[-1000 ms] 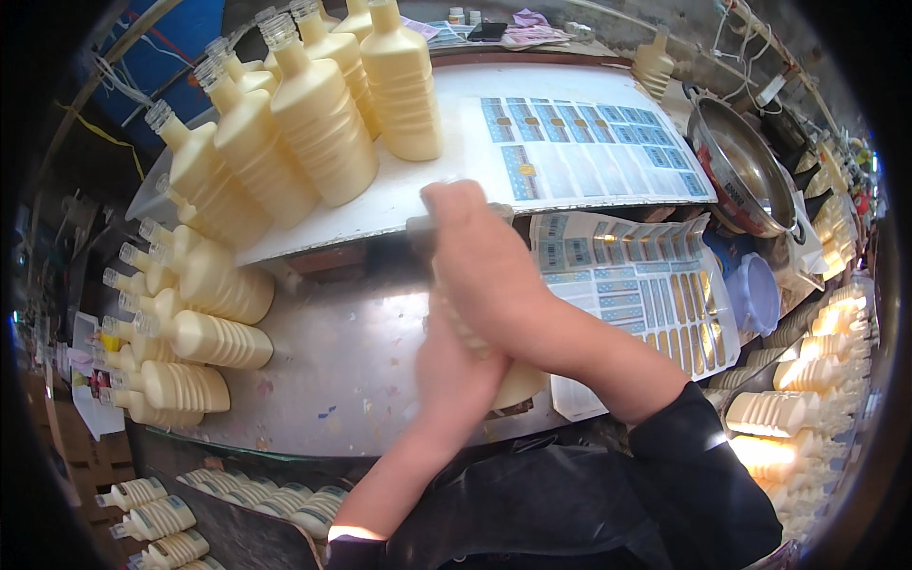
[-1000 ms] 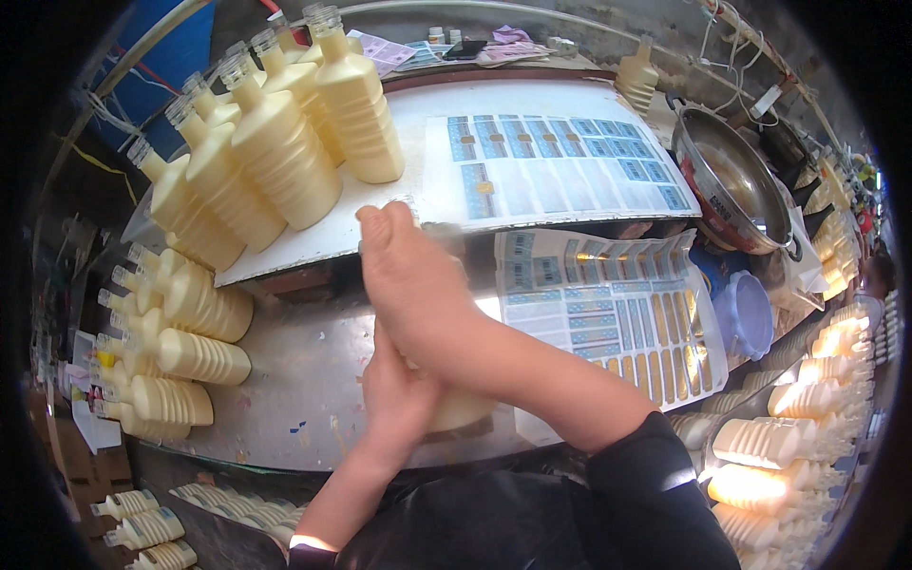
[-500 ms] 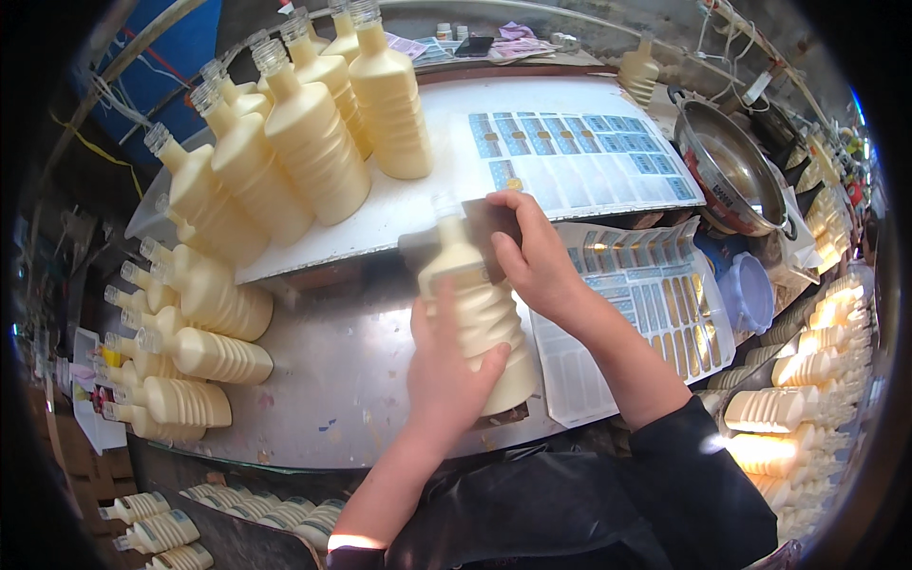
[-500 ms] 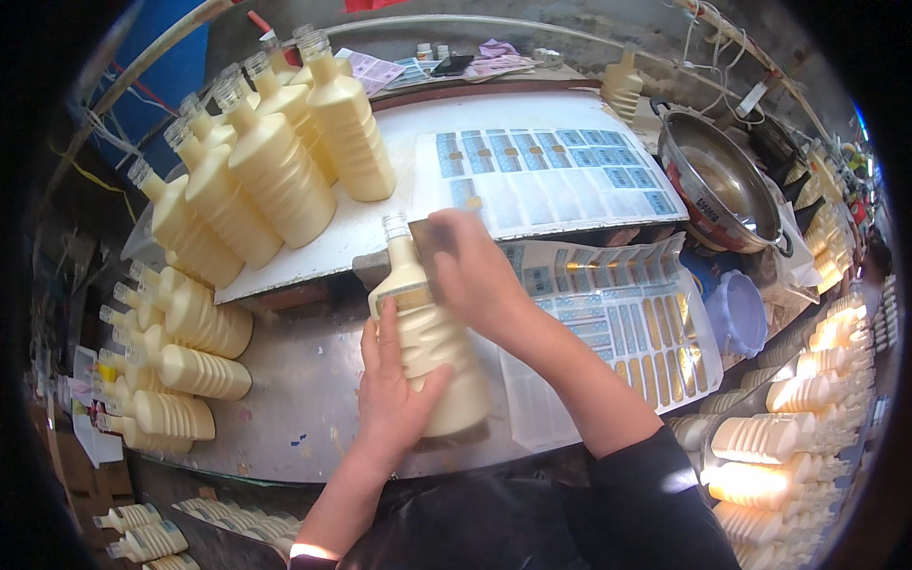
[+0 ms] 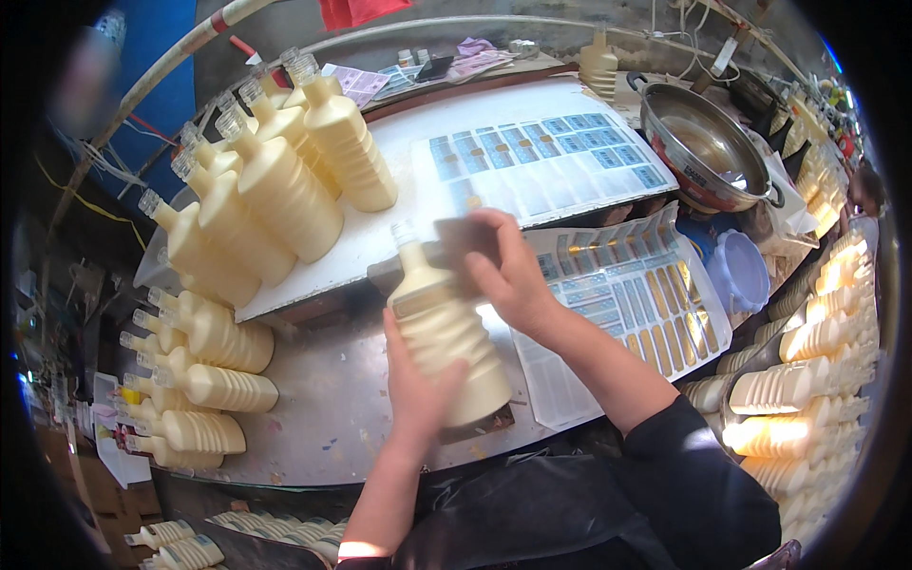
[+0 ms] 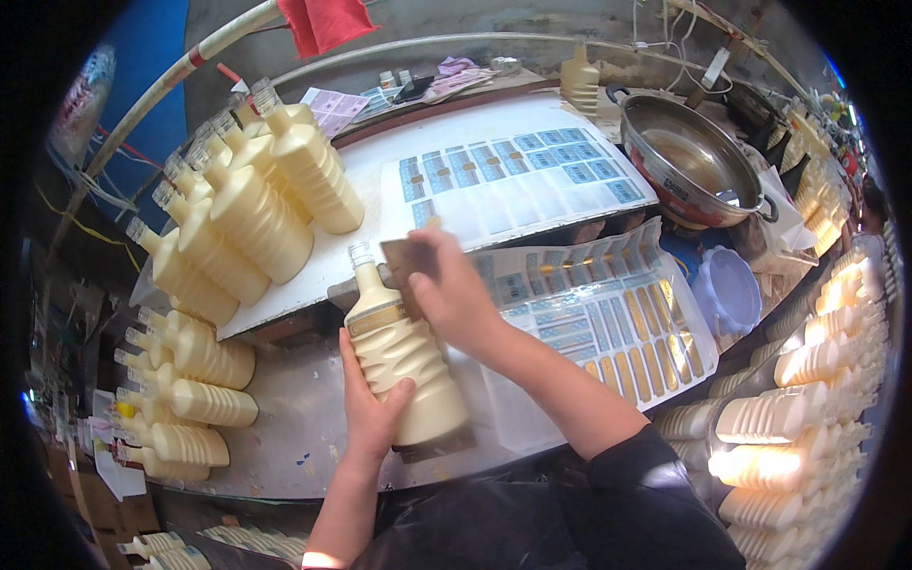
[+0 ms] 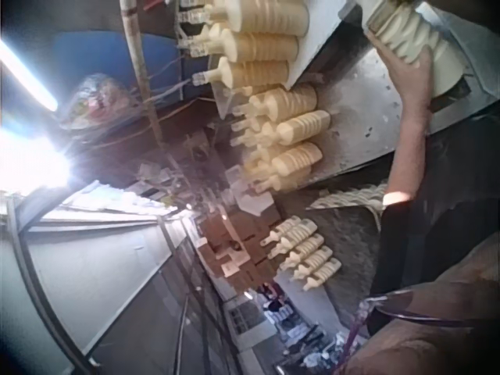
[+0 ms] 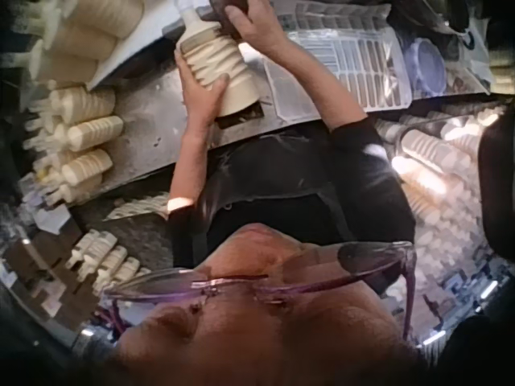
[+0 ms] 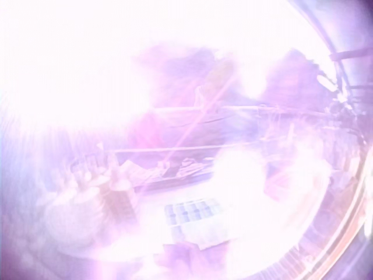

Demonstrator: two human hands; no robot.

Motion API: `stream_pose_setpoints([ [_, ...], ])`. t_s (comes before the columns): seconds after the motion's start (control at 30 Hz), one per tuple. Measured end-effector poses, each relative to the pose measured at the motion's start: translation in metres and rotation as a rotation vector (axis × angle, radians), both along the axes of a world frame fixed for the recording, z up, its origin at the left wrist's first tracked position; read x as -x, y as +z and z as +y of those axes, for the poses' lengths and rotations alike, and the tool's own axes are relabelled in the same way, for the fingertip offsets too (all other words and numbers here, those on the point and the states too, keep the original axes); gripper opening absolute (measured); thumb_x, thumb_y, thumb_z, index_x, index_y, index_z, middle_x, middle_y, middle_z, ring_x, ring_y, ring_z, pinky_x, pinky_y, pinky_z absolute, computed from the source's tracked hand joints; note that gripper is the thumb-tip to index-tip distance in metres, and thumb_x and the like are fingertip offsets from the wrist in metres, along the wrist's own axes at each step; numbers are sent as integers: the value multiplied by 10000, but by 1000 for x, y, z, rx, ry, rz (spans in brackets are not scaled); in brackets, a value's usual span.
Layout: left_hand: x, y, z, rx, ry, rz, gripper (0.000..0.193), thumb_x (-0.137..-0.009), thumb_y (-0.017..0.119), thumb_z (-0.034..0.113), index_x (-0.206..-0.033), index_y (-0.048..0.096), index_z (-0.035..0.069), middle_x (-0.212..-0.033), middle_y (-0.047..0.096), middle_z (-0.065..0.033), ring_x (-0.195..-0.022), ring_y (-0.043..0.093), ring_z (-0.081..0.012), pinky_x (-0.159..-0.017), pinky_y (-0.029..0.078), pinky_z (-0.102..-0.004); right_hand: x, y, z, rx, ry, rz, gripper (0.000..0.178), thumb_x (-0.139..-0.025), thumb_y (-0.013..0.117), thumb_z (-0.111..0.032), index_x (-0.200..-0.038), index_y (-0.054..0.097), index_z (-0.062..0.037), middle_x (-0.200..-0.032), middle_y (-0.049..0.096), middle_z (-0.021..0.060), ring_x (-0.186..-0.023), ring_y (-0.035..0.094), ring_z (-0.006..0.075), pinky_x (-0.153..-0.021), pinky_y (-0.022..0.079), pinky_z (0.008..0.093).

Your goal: The person repeatedly applies rectangular labels to the necks of cream-colored plastic bottles. They peel each label from a sheet, position it on the bottle, and smooth it down with their fingers. Finished bottles are placed on a nearby table.

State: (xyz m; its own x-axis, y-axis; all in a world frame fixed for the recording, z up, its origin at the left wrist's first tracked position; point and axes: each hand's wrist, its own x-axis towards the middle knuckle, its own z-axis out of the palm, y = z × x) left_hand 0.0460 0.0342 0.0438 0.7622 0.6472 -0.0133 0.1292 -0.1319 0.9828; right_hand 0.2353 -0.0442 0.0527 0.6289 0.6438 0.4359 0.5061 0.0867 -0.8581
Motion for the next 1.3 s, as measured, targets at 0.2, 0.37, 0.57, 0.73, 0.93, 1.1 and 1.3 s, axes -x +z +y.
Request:
stream_pose_setpoints([
  [0.2, -1, -2, -2, 27, 21, -12, 1078, -819, 777, 259, -1621, 108, -7, -1508, 427, -215, -1339, 495, -297, -1119, 416, -409, 21, 22, 8, 172, -93, -137, 400, -945, 525, -27, -1343, 506, -2, -1271, 605, 229, -1134, 601, 428, -998, 481, 473],
  [0.37, -2, -21, 8, -324, 6, 172, 675, -935, 682, 274, -1506, 387, 69, -1377, 570, -167, -1246, 594, -293, -992, 506, -407, 74, 32, 28, 179, 37, -889, 170, -793, 635, -160, -949, 675, -104, -857, 675, 58, -847, 666, 225, -728, 493, 384],
  [0.57, 5, -76, 10, -434, -14, 89, 546, -1022, 562, 266, -1475, 407, 4, -1409, 533, -160, -1315, 540, -272, -1052, 448, -393, 105, 33, 49, 517, 258, -1044, 215, -689, 699, -144, -869, 621, -57, -851, 615, 108, -854, 660, 279, -733, 506, 388],
  [0.73, 29, -23, -22, -205, 75, 71, 936, -802, 762, 243, -1560, 282, -25, -1389, 518, -270, -1291, 526, -405, -1116, 400, -468, 49, 51, 21, 156, 72, -296, 201, -901, 612, -131, -1087, 686, -127, -1141, 657, 87, -994, 673, 345, -872, 530, 456],
  [0.93, 35, -23, -28, -219, 74, 6, 931, -758, 722, 141, -1549, 269, -47, -1390, 507, -271, -1296, 517, -406, -1113, 399, -472, -34, 19, 7, 450, -261, -453, 228, -849, 586, -147, -1043, 653, -47, -1077, 679, 175, -903, 667, 414, -805, 534, 503],
  [1.1, 44, -44, -27, -152, 47, -25, 1022, -870, 747, 389, -1594, 169, -41, -1525, 400, -250, -1410, 413, -339, -1179, 320, -442, -43, -10, 10, 609, -197, -771, 298, -832, 573, -45, -1130, 557, -55, -1162, 659, 164, -856, 687, 403, -745, 553, 506],
  [1.3, 61, -54, -32, -193, 46, -27, 1024, -843, 777, 388, -1576, 216, -54, -1526, 390, -253, -1443, 364, -343, -1204, 269, -456, -54, -5, -22, 462, -161, -860, 146, -853, 685, -54, -992, 713, -88, -963, 749, 98, -804, 730, 306, -678, 589, 370],
])
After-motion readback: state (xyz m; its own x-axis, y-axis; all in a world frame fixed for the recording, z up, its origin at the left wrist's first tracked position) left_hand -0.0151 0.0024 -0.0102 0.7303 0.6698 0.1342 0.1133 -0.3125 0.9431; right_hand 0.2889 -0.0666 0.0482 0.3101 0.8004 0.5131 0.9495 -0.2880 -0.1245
